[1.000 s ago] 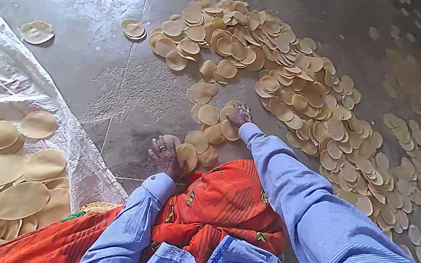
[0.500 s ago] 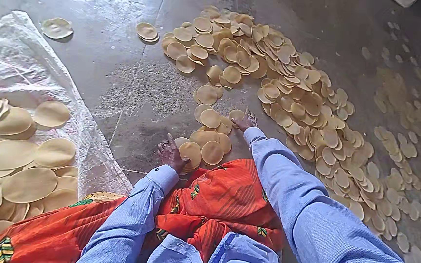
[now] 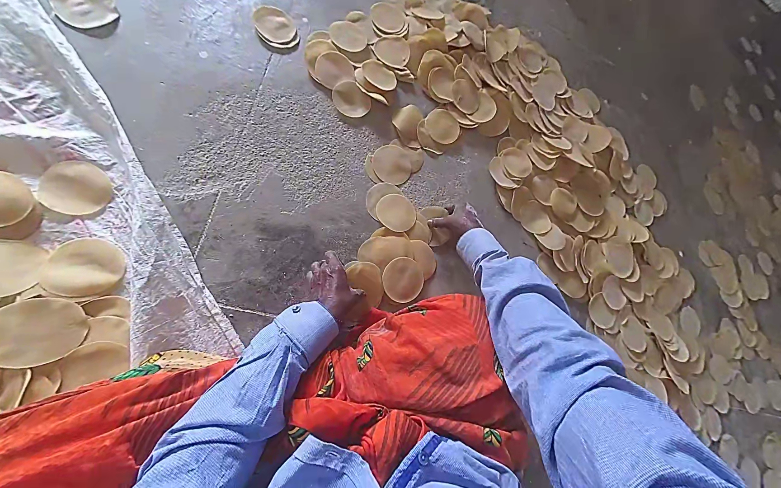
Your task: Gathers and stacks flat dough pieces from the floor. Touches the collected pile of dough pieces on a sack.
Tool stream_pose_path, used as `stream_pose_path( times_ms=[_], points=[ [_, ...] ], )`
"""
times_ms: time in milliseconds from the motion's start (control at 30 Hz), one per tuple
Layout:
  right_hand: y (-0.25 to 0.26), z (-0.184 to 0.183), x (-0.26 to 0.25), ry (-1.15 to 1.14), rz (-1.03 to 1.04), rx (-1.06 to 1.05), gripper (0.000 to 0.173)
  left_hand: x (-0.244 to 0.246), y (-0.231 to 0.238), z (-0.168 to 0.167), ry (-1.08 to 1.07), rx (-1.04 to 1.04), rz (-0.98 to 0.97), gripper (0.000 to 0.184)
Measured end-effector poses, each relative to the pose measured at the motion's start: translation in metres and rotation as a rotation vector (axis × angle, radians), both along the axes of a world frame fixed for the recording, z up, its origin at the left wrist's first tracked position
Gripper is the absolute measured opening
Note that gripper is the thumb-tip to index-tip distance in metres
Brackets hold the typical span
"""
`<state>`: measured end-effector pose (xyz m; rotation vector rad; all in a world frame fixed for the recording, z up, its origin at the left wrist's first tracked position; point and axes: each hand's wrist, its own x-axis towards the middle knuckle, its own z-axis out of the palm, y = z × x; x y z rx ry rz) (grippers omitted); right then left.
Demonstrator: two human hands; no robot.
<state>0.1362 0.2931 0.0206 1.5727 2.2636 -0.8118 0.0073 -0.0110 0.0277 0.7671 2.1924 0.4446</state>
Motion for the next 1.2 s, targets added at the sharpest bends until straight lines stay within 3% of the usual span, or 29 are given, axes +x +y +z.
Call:
stream_pose_path(
  times_ms=[100, 233, 300, 433, 533, 600, 700, 767, 867, 933, 1033, 1200],
  points=[
    [-0.002, -0.002, -0.001, 0.213, -0.038, -0.183, 0.046, -0.002, 0.0, -0.002, -0.166, 0.094, 0.073, 0.085],
    [-0.013, -0.002, -0.006, 0.291, -0.3, -0.448, 0.074, -0.021, -0.004, -0.028, -0.358, 0.255, 0.216, 0.048],
    [-0.022, -0.006, -0.009, 0.324, -0.333, -0.61, 0.068, -0.027, -0.006, -0.035, -0.446, 0.293, 0.29, 0.037],
    [-0.046, -0.009, -0.013, 0.306, -0.214, -0.867, 0.059, -0.029, -0.007, -0.038, -0.546, 0.334, 0.365, 0.035],
    [-0.061, -0.009, -0.011, 0.4, -0.17, -1.072, 0.038, -0.031, -0.008, -0.035, -0.58, 0.328, 0.374, 0.036],
    [-0.072, -0.001, -0.014, 0.4, -0.133, -0.922, 0.031, -0.031, -0.008, -0.033, -0.587, 0.337, 0.377, 0.037],
    [-0.088, 0.013, -0.025, 0.211, 0.099, -0.584, 0.046, -0.032, -0.009, -0.032, -0.583, 0.325, 0.362, 0.038],
    [-0.095, 0.017, -0.028, 0.205, 0.212, -0.471, 0.05, -0.032, -0.01, -0.035, -0.58, 0.329, 0.355, 0.039],
    [-0.097, 0.009, -0.024, 0.349, 0.077, -0.542, 0.046, -0.032, -0.009, -0.036, -0.562, 0.318, 0.346, 0.039],
    [-0.096, 0.001, -0.019, 0.458, -0.103, -0.735, 0.045, -0.033, -0.009, -0.035, -0.556, 0.304, 0.35, 0.041],
    [-0.1, 0.001, -0.016, 0.497, -0.178, -1.003, 0.036, -0.032, -0.009, -0.035, -0.577, 0.32, 0.374, 0.043],
    [-0.128, 0.012, -0.02, 0.334, -0.107, -0.662, 0.04, -0.036, -0.016, -0.025, -0.618, 0.341, 0.295, 0.051]
  ],
)
